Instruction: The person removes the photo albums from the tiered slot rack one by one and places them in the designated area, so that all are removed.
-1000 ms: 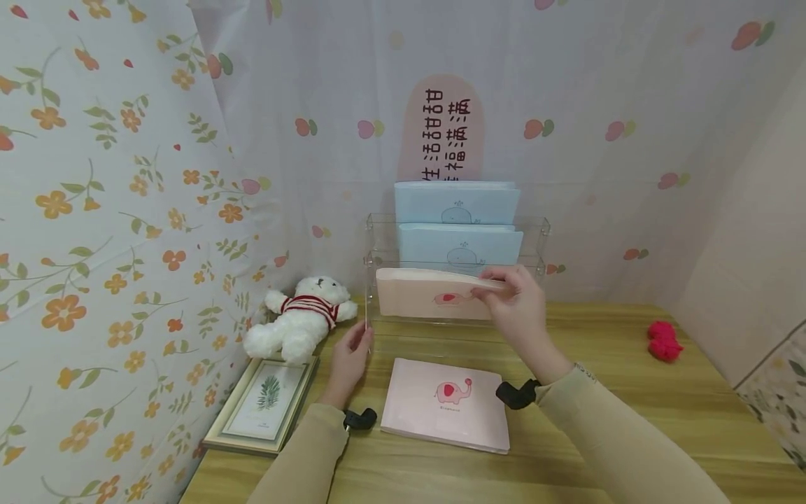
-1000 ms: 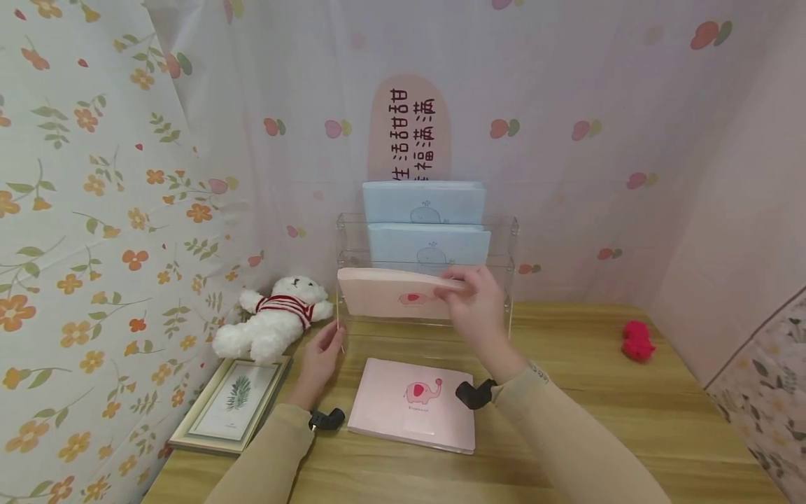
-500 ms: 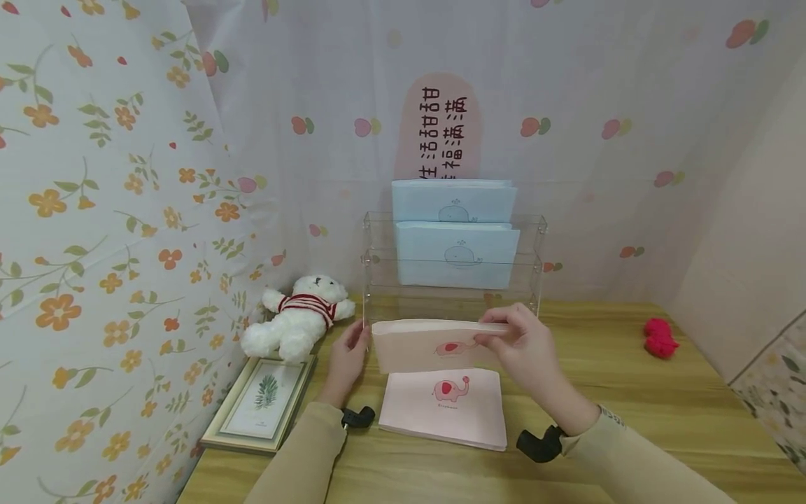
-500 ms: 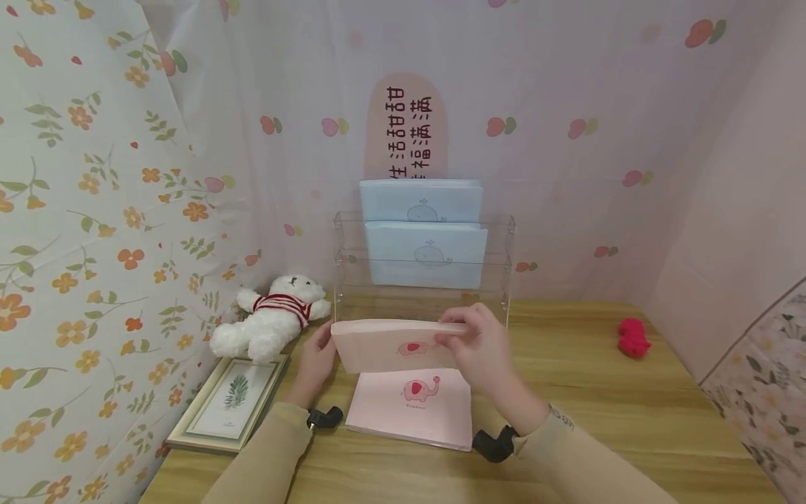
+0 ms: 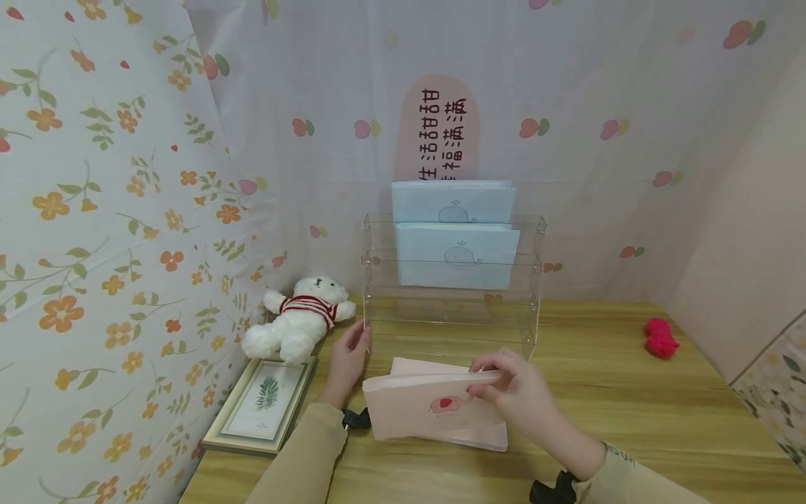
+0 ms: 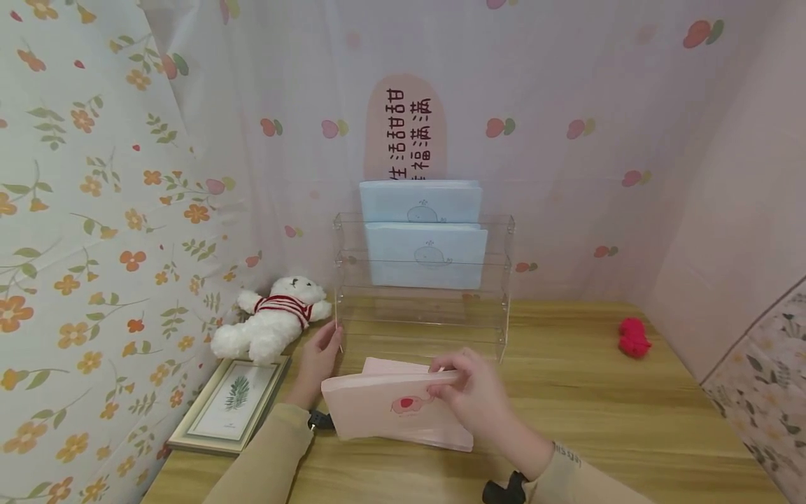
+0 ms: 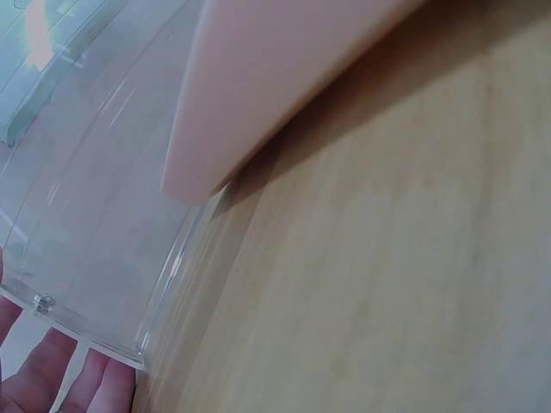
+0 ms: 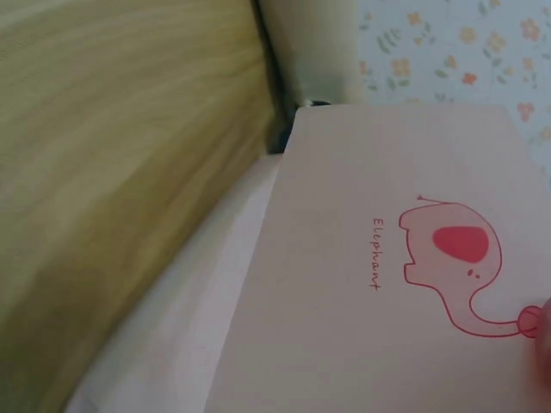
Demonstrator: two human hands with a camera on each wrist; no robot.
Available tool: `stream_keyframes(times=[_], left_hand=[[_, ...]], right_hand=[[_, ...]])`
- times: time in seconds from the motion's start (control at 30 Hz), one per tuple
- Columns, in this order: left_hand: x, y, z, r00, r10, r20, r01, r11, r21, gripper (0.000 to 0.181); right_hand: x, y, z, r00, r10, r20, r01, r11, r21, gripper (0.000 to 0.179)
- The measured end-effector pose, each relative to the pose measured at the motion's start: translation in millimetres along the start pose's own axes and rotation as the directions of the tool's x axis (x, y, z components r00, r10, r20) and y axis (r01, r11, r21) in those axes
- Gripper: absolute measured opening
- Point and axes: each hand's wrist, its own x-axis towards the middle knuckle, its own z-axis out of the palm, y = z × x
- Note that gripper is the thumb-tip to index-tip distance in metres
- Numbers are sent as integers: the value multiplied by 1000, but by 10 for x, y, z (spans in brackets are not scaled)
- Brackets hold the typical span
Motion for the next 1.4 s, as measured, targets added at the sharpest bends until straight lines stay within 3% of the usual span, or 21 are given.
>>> stream_keyframes(times=[0.27, 0.53, 0.63, 0.8, 1.0, 1.4], left_hand=[[25, -43, 29, 1000, 14, -7, -14, 1000, 4, 40], [45, -60, 28, 1000, 11, -4, -11, 1000, 10, 40], [43, -52, 26, 1000, 16, -4, -16, 1000, 9, 40], [34, -32, 20, 1000, 16, -4, -16, 1000, 7, 39], [32, -29, 10, 1000, 11, 2, -11, 1000, -3, 40], [1, -20, 8, 1000, -8, 13, 8, 1000, -12, 42]], right_hand=[[-165, 14, 55, 978, 156, 136, -164, 985, 46, 27], [-293, 64, 72, 947, 215, 239, -243, 966, 92, 28], [-334, 72, 71, 951, 193, 242, -215, 974, 66, 28], [-369, 120, 61, 970, 73, 232, -64, 997, -48, 29], [-316, 176, 25, 959, -50, 280, 94, 985, -145, 27], [-274, 335, 47, 918, -15, 397, 103, 974, -200, 25]])
